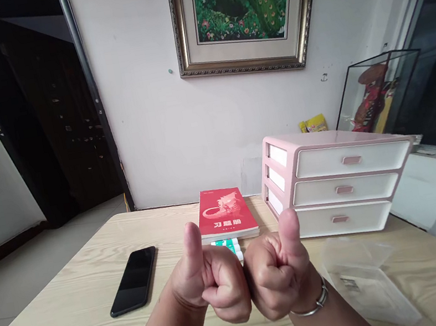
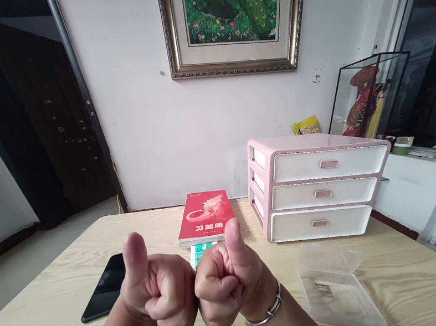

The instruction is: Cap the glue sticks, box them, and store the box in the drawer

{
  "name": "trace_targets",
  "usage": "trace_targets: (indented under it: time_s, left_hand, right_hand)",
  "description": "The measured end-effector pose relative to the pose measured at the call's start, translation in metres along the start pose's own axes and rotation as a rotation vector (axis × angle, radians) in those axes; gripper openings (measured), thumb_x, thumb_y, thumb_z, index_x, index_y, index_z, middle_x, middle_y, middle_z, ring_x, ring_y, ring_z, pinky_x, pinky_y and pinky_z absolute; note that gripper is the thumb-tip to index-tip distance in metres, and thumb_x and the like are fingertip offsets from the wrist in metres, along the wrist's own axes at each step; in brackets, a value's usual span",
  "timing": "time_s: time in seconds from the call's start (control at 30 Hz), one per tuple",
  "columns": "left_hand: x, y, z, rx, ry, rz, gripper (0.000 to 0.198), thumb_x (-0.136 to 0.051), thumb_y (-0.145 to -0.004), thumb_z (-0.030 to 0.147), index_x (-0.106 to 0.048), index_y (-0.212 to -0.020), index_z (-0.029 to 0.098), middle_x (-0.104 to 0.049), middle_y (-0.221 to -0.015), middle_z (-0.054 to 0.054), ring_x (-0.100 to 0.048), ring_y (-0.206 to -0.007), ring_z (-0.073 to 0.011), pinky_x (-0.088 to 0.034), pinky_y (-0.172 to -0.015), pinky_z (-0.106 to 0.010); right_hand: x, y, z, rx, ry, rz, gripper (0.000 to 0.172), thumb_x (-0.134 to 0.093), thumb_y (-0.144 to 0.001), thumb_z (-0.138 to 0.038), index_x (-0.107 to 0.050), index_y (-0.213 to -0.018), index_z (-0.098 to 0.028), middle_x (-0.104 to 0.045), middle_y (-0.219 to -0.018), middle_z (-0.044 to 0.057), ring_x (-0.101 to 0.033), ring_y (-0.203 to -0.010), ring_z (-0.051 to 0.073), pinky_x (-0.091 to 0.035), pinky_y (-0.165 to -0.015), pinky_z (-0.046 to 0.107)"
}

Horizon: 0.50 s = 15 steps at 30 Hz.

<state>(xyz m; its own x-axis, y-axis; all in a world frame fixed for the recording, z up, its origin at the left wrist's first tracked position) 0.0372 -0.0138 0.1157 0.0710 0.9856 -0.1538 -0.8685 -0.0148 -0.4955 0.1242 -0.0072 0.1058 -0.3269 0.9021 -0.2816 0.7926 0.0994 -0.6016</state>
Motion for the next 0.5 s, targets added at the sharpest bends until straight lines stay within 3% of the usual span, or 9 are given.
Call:
trace_targets:
  time_s: [0.27,0.37,0.43,0.5]
  left_hand:
    - [0.020,0.005,-0.006,0.057,0.043,0.128,0.080,0.007,-0.066,0.092,-0.025,-0.043,0.023,-0.017,-0.036,0.004,-0.010,-0.031,-0.0071,-0.007,-0.032,-0.025]
    - [0.017,0.005,-0.007,0.059,0.011,0.128,0.079,0.003,-0.067,0.093,-0.025,-0.042,0.023,-0.018,-0.036,0.004,-0.012,-0.032,-0.0069,-0.007,-0.033,-0.025]
    - [0.012,0.003,-0.008,0.049,-0.037,0.144,0.079,-0.003,-0.070,0.092,-0.026,-0.042,0.023,-0.020,-0.037,0.004,-0.014,-0.032,-0.0068,-0.008,-0.034,-0.024]
    - [0.013,0.004,-0.007,0.026,-0.087,0.236,0.078,-0.009,-0.076,0.089,-0.029,-0.042,0.022,-0.022,-0.037,0.004,-0.016,-0.032,-0.0067,-0.011,-0.034,-0.024]
  right_hand:
    - [0.018,0.004,-0.004,-0.032,0.014,0.095,0.080,0.009,-0.065,-0.091,-0.032,-0.057,-0.024,-0.023,-0.040,-0.008,-0.015,-0.032,0.004,-0.016,-0.030,0.018]
    - [0.013,0.005,-0.002,-0.070,0.049,0.138,0.078,0.005,-0.066,-0.093,-0.032,-0.056,-0.024,-0.023,-0.039,-0.008,-0.015,-0.032,0.004,-0.016,-0.031,0.018]
    - [0.006,0.006,-0.002,-0.095,0.097,0.209,0.078,-0.001,-0.067,-0.093,-0.032,-0.054,-0.023,-0.024,-0.039,-0.009,-0.014,-0.031,0.004,-0.015,-0.031,0.018]
    - [0.002,0.009,-0.007,-0.100,0.175,0.364,0.076,-0.007,-0.074,-0.091,-0.034,-0.054,-0.023,-0.025,-0.038,-0.009,-0.015,-0.030,0.004,-0.017,-0.031,0.018]
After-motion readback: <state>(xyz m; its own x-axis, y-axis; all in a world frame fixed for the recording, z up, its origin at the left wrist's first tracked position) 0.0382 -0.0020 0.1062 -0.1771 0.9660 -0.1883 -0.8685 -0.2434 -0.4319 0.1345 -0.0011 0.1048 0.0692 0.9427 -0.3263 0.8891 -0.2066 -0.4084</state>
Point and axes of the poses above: each hand's wrist, its own y-axis away from the middle knuckle, its own x-axis out of the back of the hand, z = x × y, the point moved 4 cm from there along -y, towards the middle knuckle
